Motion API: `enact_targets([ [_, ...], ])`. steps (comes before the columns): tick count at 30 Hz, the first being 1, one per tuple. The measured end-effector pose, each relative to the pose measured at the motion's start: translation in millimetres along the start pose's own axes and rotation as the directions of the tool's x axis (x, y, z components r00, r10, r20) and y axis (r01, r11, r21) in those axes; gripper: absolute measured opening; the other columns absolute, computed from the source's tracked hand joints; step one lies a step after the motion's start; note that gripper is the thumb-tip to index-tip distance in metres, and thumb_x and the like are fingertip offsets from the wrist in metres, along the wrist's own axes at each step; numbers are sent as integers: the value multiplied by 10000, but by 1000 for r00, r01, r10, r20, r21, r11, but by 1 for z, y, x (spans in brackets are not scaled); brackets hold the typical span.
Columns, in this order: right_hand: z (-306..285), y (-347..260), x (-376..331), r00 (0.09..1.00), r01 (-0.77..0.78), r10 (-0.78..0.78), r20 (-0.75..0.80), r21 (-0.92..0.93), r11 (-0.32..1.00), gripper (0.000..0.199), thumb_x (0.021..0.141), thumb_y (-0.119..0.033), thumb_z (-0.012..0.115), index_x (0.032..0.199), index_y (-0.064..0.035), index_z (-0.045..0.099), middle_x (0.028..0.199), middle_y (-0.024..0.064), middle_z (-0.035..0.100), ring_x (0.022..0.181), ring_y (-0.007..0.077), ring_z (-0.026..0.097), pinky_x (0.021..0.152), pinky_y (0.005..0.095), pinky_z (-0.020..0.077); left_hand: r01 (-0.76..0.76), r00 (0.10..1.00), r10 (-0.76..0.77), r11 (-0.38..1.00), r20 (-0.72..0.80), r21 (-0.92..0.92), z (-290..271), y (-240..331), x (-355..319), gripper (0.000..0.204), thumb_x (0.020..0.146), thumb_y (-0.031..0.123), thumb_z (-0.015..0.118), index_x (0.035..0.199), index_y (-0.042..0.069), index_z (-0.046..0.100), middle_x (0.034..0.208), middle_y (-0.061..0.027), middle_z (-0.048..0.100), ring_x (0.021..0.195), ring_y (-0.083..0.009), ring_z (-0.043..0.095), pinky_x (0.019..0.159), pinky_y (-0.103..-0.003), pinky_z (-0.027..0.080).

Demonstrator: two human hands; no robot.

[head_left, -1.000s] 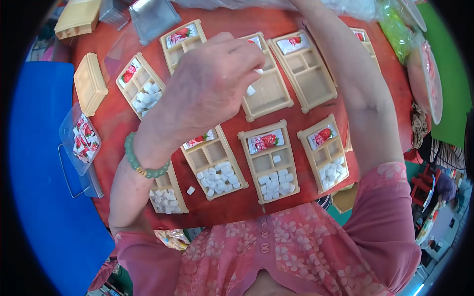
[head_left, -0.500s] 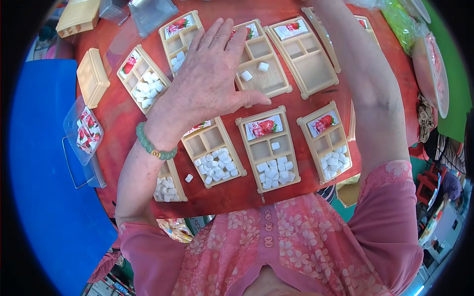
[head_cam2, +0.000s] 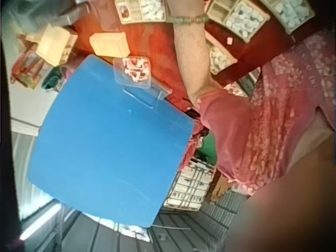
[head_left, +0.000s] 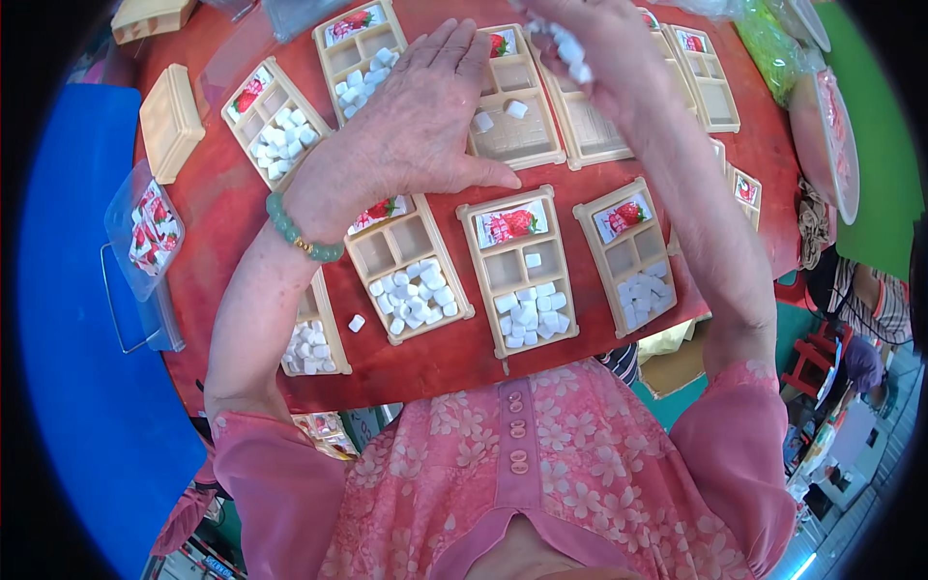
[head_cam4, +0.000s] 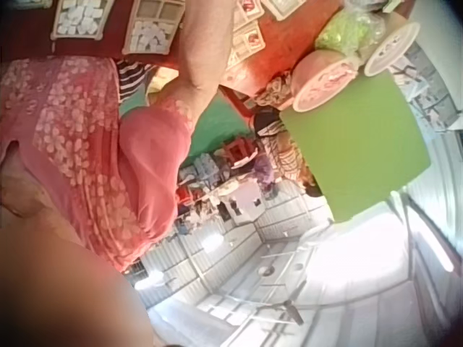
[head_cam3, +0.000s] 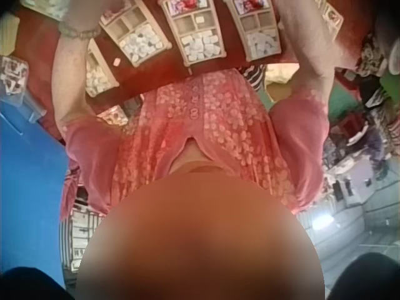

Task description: Placing small white square blocks into compartmentalized wooden trays.

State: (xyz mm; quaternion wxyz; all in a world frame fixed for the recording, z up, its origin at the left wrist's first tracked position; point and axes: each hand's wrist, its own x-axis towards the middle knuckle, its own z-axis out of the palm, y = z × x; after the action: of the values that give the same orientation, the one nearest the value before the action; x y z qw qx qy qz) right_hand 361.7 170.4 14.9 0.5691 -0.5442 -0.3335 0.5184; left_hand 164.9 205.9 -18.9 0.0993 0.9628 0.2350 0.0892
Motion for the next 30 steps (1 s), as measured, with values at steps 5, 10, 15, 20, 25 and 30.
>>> enact_targets([
  [5,3,46,-14,983,144,-149,110,54,988,171,1016,-215,689,1024,-50,642,838,13,690,740,49,610,601,200,482,-56,998,53,994,-30,-96,-5,2,7,1079,719,551,866,1475,-74,418,1491,-300,456,1424,-446,413,1198,-482,355],
  [10,11,48,-20,973,229,-223,63,-104,968,203,1036,-233,666,1038,-33,633,866,28,675,745,51,613,624,195,490,-103,994,97,982,-47,-158,-3,-3,7,877,756,410,888,1417,-23,507,1426,-252,536,1352,-405,502,1149,-465,414],
  [15,7,50,-27,961,265,-255,108,-91,960,219,1052,-237,641,1100,-24,621,916,12,662,756,41,595,637,187,482,-236,966,220,966,-138,-108,-1,-6,7,1093,820,627,753,1511,-102,322,1483,-406,366,1430,-515,325,1223,-505,263],
  [20,9,45,-41,955,283,-259,143,-187,941,186,1050,-175,629,1135,-10,627,923,4,651,779,33,577,665,190,478,-44,984,64,992,164,-123,-21,-1,7,1195,818,711,713,1523,-147,271,1556,-432,262,1512,-527,196,1272,-501,191],
  [25,7,47,-40,929,349,-287,235,-287,892,126,1035,-112,633,1124,-24,621,933,-7,639,799,27,571,675,195,476,-52,978,57,998,202,-30,-20,2,9,1201,821,719,705,1497,-183,291,1567,-446,230,1516,-520,203,1280,-470,186],
  [30,-11,48,-29,951,265,-237,201,-125,956,70,1058,-105,595,1109,-59,608,905,-25,630,790,18,583,675,171,479,3,893,-31,998,449,62,-39,13,23,1237,834,724,688,1495,-223,241,1567,-447,231,1518,-513,206,1278,-472,191],
])
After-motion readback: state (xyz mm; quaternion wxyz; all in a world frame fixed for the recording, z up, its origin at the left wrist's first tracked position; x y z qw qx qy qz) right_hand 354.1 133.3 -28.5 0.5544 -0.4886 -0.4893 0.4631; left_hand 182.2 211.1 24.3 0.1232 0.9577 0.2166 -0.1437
